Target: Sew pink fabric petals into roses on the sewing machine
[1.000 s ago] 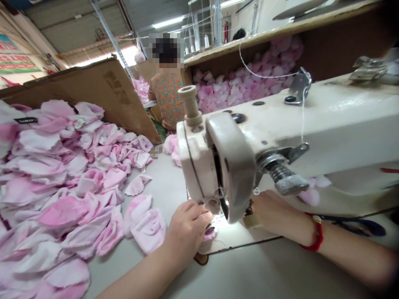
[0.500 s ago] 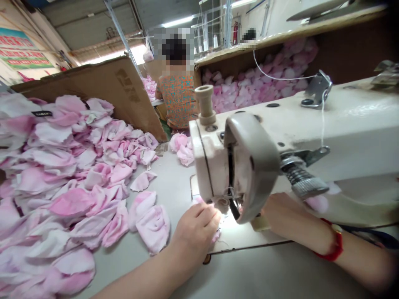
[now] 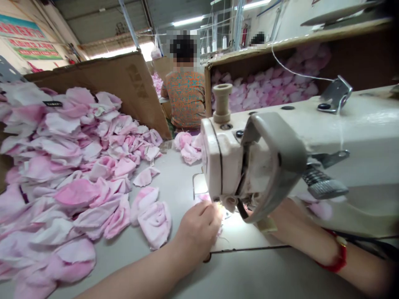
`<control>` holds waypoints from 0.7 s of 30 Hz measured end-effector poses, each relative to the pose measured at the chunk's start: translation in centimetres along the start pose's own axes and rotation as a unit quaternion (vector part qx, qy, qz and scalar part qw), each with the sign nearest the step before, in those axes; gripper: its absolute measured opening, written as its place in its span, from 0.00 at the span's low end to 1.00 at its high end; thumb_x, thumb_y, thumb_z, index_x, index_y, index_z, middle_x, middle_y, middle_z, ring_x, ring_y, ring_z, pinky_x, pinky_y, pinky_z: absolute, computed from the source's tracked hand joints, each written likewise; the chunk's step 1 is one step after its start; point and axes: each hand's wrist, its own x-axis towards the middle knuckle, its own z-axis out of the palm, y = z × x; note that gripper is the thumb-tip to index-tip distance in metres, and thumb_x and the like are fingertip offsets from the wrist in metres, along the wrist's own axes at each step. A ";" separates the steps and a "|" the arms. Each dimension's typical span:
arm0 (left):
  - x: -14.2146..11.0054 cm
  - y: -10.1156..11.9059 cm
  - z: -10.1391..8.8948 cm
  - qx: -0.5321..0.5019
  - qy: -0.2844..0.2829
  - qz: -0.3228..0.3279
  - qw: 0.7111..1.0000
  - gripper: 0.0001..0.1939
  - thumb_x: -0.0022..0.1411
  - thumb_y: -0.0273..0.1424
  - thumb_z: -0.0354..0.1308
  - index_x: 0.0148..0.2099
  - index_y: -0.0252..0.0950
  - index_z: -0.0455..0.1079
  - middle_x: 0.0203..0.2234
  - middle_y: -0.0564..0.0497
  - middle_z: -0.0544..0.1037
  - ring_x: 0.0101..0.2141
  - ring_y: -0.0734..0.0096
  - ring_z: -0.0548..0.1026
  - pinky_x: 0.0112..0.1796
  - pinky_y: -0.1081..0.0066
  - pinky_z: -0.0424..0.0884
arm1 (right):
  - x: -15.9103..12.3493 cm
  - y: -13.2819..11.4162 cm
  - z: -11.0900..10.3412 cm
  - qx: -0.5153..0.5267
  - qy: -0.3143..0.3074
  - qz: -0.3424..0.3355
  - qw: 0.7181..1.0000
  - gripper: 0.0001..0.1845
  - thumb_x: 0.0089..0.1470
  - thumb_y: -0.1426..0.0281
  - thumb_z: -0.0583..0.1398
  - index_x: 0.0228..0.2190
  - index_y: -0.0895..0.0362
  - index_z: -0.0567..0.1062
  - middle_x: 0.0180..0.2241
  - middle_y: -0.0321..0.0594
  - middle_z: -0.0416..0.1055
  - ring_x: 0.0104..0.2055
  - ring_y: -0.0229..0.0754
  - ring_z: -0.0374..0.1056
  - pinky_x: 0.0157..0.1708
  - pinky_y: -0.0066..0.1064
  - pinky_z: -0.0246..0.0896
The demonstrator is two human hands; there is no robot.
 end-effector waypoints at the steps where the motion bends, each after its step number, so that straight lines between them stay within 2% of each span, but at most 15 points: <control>1: 0.0 0.0 0.0 0.000 0.005 0.005 1.000 0.13 0.58 0.20 0.40 0.41 0.29 0.64 0.30 0.45 0.73 0.33 0.66 0.70 0.34 0.67 0.69 | 0.1 0.1 0.0 -0.015 0.006 0.002 1.000 0.16 0.53 0.66 0.48 0.21 0.56 0.71 0.21 0.42 0.68 0.28 0.44 0.63 0.27 0.32 0.50; 5: -0.1 -0.2 0.4 0.020 0.002 0.013 1.000 0.11 0.60 0.21 0.41 0.41 0.29 0.63 0.32 0.45 0.71 0.33 0.66 0.69 0.35 0.66 0.67 | 0.4 0.1 -0.1 -0.070 0.012 -0.002 0.997 0.15 0.52 0.68 0.48 0.25 0.57 0.72 0.27 0.44 0.70 0.33 0.45 0.64 0.30 0.32 0.51; 8: -0.3 -0.5 0.9 0.049 -0.039 -0.009 0.998 0.10 0.60 0.21 0.41 0.38 0.31 0.63 0.29 0.47 0.70 0.32 0.66 0.69 0.35 0.65 0.67 | 0.3 -0.2 -0.7 -0.091 -0.019 0.018 0.996 0.14 0.52 0.69 0.48 0.24 0.57 0.72 0.27 0.44 0.70 0.31 0.46 0.65 0.27 0.32 0.50; 11: -0.3 -0.8 0.7 0.008 -0.058 -0.025 0.998 0.10 0.60 0.22 0.42 0.39 0.32 0.63 0.30 0.47 0.70 0.34 0.66 0.68 0.36 0.66 0.67 | -0.2 -0.6 -1.3 -0.082 -0.025 0.023 0.996 0.14 0.51 0.69 0.48 0.23 0.56 0.71 0.25 0.41 0.71 0.28 0.45 0.66 0.25 0.31 0.49; 16: 0.2 -1.1 -0.8 -0.093 -0.010 -0.029 0.995 0.10 0.61 0.24 0.41 0.38 0.32 0.64 0.32 0.47 0.71 0.35 0.68 0.68 0.37 0.69 0.67 | -0.6 -1.0 -1.4 -0.051 0.001 -0.006 0.999 0.12 0.51 0.70 0.49 0.23 0.56 0.70 0.24 0.40 0.70 0.27 0.42 0.65 0.24 0.30 0.47; 21: 0.5 -1.1 -1.1 -0.116 0.031 -0.036 0.992 0.10 0.63 0.25 0.41 0.37 0.33 0.64 0.30 0.49 0.71 0.32 0.72 0.68 0.34 0.72 0.67 | -0.1 -1.2 -1.7 -0.047 0.008 0.005 0.999 0.15 0.50 0.71 0.50 0.15 0.56 0.65 0.15 0.36 0.64 0.21 0.37 0.61 0.20 0.28 0.41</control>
